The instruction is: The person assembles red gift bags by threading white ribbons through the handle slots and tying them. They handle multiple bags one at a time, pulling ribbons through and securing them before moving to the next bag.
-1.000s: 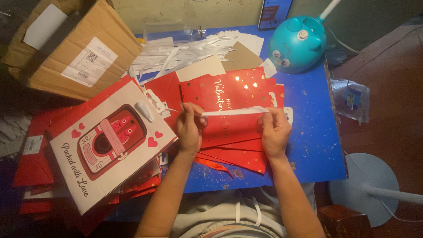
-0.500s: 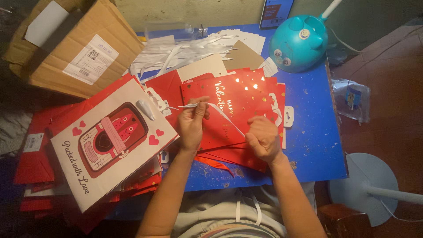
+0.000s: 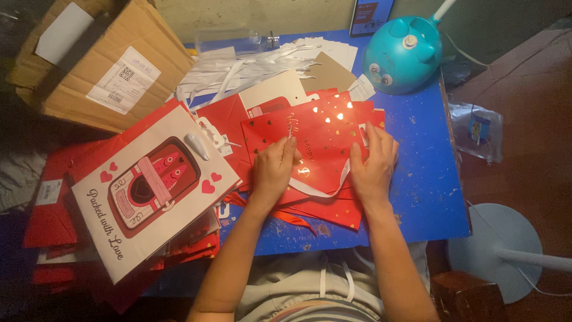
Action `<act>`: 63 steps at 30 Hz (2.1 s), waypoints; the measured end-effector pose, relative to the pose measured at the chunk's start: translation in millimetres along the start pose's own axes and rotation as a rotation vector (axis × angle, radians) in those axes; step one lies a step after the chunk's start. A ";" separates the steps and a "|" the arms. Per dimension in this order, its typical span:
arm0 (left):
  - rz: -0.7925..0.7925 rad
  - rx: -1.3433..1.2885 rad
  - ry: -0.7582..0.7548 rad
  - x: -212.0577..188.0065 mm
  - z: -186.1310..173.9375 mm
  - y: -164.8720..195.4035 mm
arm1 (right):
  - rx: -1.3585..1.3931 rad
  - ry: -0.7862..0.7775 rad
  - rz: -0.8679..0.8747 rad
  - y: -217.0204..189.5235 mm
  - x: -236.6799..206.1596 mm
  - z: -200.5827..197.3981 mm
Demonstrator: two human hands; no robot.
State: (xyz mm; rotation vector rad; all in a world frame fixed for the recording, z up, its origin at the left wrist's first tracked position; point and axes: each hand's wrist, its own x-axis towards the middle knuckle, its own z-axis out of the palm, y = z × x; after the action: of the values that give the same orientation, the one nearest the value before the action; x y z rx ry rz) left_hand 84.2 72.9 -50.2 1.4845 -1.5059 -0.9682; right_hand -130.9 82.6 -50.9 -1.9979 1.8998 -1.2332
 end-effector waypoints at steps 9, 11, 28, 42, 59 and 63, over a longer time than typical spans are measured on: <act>0.066 0.149 -0.158 7.0 -10.0 27.7 | 0.025 0.001 -0.090 -2.0 -5.0 -9.9; 0.118 0.035 -0.118 12.6 -1.6 30.0 | 0.056 -0.007 -0.101 -4.5 -5.4 -10.3; 0.116 0.145 0.060 21.6 14.9 35.9 | 0.167 -0.112 -0.119 -12.3 0.9 -1.4; 0.146 0.091 -0.053 23.9 12.7 13.7 | 0.358 -0.351 -0.123 -26.7 2.5 -19.2; 0.043 0.164 -0.124 26.5 11.0 10.1 | 0.496 -0.399 0.027 -6.3 29.9 19.2; -0.002 0.087 -0.185 27.9 9.2 8.8 | 0.473 -0.290 0.099 -7.8 27.8 20.2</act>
State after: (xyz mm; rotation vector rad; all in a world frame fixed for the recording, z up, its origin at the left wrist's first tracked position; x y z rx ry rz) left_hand 72.4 45.1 -45.0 1.4904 -1.6969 -1.0777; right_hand -115.8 51.1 -46.7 -1.7010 1.3953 -1.1573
